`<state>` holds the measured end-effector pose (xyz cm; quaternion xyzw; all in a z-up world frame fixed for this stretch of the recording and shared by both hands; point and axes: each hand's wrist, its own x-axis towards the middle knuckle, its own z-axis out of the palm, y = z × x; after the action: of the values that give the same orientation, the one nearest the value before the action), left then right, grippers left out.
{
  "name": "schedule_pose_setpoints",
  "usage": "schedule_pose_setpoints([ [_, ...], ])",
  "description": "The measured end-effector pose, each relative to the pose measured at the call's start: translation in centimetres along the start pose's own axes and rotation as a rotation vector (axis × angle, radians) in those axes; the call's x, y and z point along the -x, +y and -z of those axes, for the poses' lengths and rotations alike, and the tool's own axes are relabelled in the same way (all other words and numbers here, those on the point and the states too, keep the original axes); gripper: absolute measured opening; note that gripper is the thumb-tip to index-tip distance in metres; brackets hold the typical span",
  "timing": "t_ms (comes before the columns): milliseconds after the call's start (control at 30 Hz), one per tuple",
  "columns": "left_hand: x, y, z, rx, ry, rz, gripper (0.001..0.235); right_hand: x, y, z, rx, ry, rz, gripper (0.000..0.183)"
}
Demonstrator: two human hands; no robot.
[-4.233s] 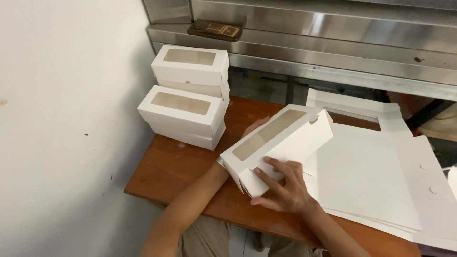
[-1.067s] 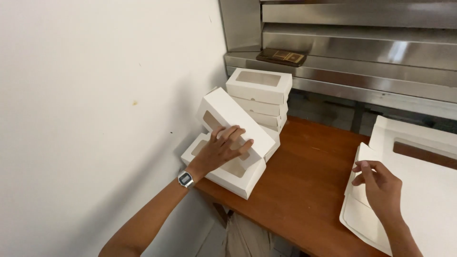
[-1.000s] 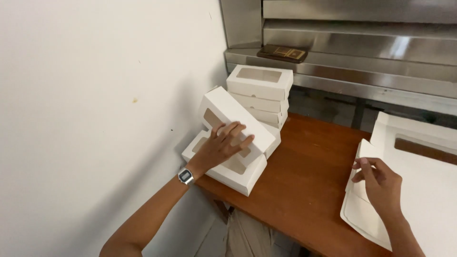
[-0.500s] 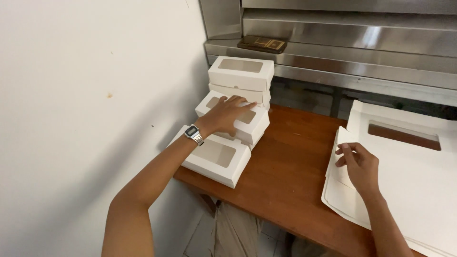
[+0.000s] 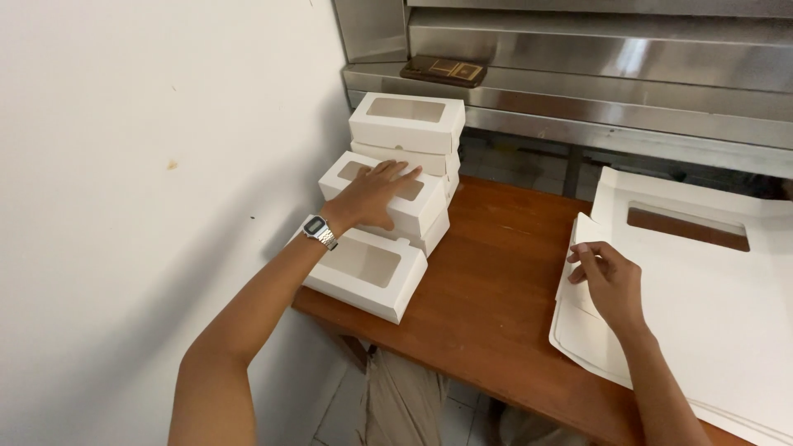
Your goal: The person assembles white rectangular cardboard boxes with clear windows by folding flaps and tucking tabs into slots. They complete one box and place it on a stack, then begin assembling a second box.
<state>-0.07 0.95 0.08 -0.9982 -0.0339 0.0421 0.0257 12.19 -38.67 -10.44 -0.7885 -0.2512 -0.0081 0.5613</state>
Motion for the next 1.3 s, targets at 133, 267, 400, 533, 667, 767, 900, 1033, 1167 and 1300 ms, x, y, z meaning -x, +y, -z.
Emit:
schedule_pose_setpoints([
  [133, 0.4, 0.5, 0.0, -0.005, 0.009, -0.013, 0.116, 0.0, 0.2, -0.3, -0.023, 0.016, -0.025, 0.021],
  [267, 1.8, 2.9, 0.2, 0.06, 0.071, -0.055, 0.107, -0.3, 1.0, -0.4, 0.003, 0.003, -0.009, 0.021],
  [400, 2.3, 5.5, -0.2, 0.082, 0.131, -0.153, 0.085, -0.2, 0.8, -0.5, 0.02, 0.004, 0.021, 0.019],
  [533, 1.1, 5.1, -2.0, 0.021, 0.131, -0.2, 0.076, -0.4, 1.0, -0.7, 0.009, 0.03, 0.002, 0.019],
  [667, 1.1, 5.7, -1.6, 0.014, 0.134, -0.165, 0.074, -0.5, 0.8, -0.3, -0.003, 0.031, 0.013, 0.018],
  [767, 1.2, 7.0, -1.7, -0.066, 0.278, -0.215, 0.072, -0.9, 1.9, -0.1, 0.112, 0.028, 0.047, 0.019],
  [900, 1.8, 12.0, -2.7, -0.072, 0.584, -0.418, 0.052, -0.6, -1.0, 0.8, 0.466, -0.037, 0.116, 0.023],
  [1033, -0.2, 18.1, -5.0, 0.214, 0.5, -0.478, 0.046, 0.4, -5.0, 1.0, 0.616, -0.274, -0.065, 0.06],
  [1167, -5.1, 22.3, -7.4, 0.683, 0.338, -0.384, 0.043, -0.7, 0.2, 0.2, 0.584, -0.199, -0.096, 0.065],
  [1300, -11.3, 24.2, -11.6, 1.114, 0.293, -0.226, 0.038, -2.6, 6.2, 0.8, 0.326, -0.038, -0.176, 0.035],
])
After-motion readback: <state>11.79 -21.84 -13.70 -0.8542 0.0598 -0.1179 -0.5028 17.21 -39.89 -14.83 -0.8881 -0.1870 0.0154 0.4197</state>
